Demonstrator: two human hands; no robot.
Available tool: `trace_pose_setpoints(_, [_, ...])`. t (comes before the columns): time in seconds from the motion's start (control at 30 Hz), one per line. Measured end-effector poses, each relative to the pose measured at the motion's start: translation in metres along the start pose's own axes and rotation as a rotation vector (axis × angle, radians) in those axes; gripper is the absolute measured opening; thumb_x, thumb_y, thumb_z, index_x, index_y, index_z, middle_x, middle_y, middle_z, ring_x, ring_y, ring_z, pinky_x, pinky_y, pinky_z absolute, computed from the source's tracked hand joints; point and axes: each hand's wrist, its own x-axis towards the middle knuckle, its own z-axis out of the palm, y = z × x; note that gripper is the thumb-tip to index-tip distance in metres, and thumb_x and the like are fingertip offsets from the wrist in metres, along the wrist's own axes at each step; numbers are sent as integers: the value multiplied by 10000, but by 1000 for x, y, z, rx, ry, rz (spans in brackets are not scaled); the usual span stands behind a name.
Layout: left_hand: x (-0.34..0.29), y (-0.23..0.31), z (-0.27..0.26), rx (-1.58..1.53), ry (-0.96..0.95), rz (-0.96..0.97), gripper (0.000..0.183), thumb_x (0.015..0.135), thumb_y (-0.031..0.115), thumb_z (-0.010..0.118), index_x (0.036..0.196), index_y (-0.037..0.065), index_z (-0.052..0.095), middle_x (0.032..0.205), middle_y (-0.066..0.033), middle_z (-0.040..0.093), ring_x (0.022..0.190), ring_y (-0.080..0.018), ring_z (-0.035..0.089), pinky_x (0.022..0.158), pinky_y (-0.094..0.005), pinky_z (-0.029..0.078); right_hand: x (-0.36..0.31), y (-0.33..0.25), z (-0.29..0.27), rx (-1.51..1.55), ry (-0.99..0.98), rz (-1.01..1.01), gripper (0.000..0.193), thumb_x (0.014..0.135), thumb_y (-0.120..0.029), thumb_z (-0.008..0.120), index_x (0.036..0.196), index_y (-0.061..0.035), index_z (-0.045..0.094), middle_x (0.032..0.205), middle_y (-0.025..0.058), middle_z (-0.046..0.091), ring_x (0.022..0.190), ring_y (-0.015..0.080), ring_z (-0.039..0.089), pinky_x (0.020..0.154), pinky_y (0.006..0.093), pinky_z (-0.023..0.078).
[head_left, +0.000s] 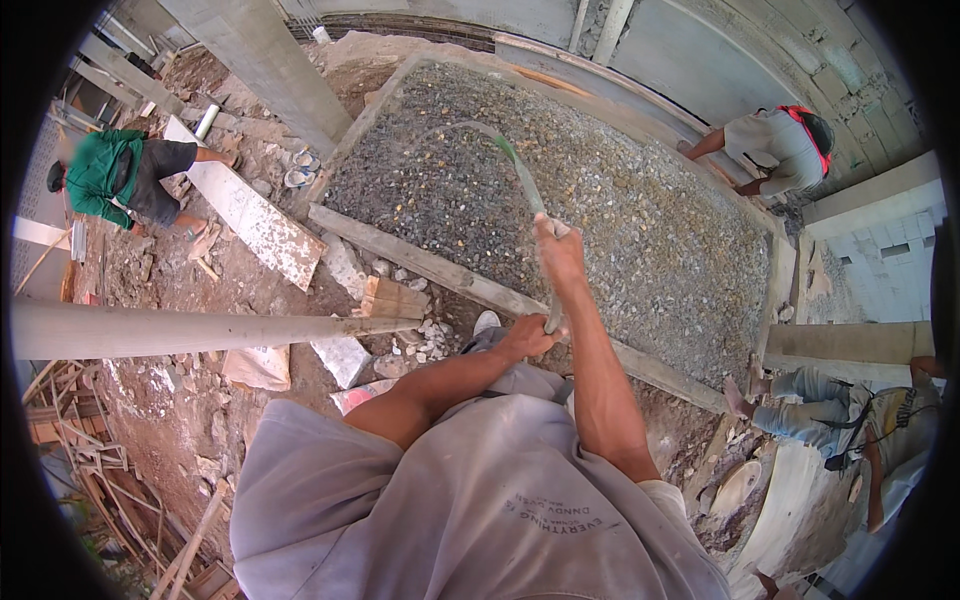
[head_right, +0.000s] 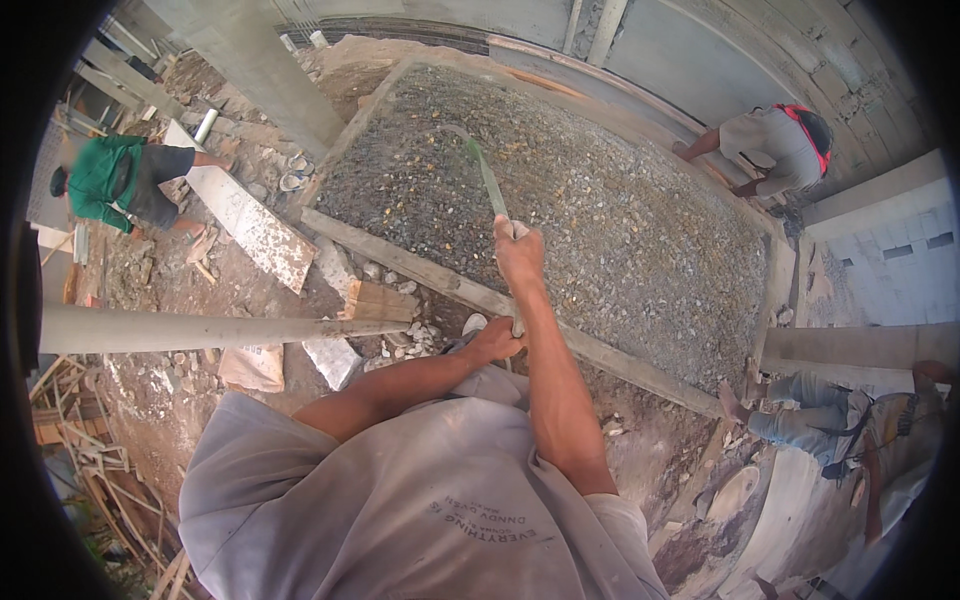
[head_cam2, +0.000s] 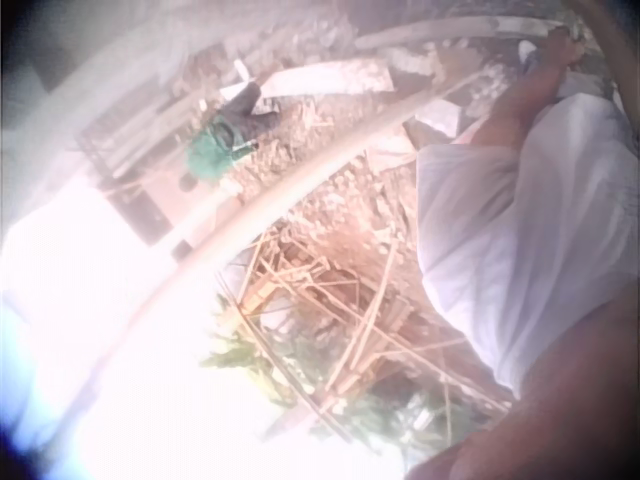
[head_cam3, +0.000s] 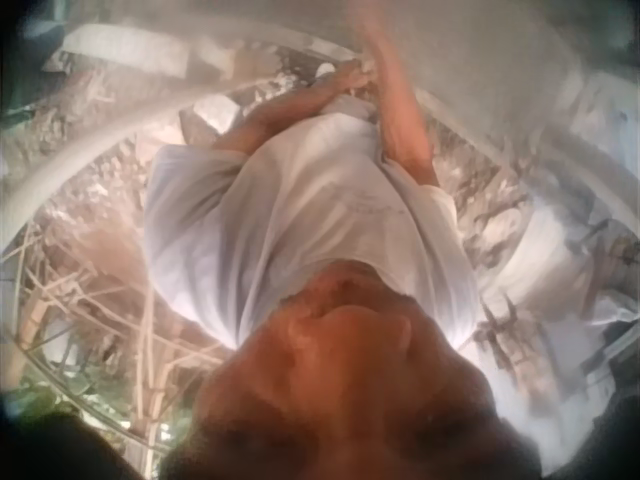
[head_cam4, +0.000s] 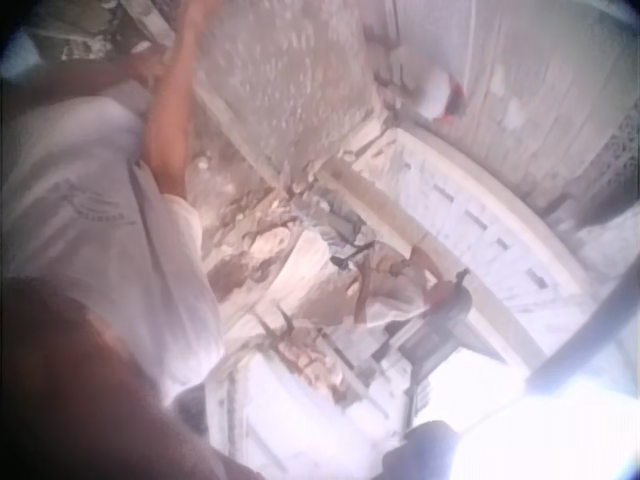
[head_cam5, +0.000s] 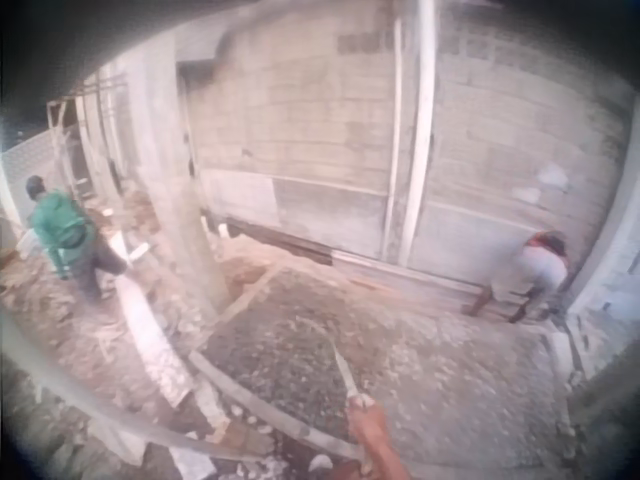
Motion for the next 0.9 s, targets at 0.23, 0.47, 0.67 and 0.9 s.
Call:
trace_pose_setpoints(0.23, [2, 14, 5, -26, -147, 59, 400, 780, 420, 573, 980, 81, 645, 964, -210, 631, 945, -387, 580, 847, -461, 438, 10, 25, -19, 67, 76, 53, 390, 877, -362, 544, 757, 1, 617, 554, 44, 522, 509, 151, 478, 509, 348, 383])
trace_pose_setpoints(0.47, [-4, 31, 2, -19, -242, 129, 339, 766, 365, 590, 968, 98, 641, 957, -192, 637, 914, -388, 589, 800, -462, 457, 4, 33, -35, 50, 144, 100, 394, 867, -350, 558, 724, 13, 610, 546, 46, 523, 508, 158, 474, 508, 357, 378])
trace_pose_setpoints(0.67, [0, 21, 23, -15, -305, 150, 501, 800, 545, 531, 980, 93, 650, 997, -212, 621, 985, -374, 563, 877, -456, 416, 8, 56, -40, 35, 150, 80, 401, 860, -351, 566, 711, 19, 610, 531, 51, 518, 492, 170, 465, 504, 373, 379])
trace_pose_setpoints(0.9, [1, 16, 28, 19, -317, 189, 508, 808, 547, 515, 968, 84, 649, 970, -212, 630, 934, -386, 583, 836, -456, 440, 2, 57, -36, 3, 133, 88, 405, 854, -362, 582, 724, 18, 629, 535, 40, 513, 485, 150, 455, 489, 351, 366])
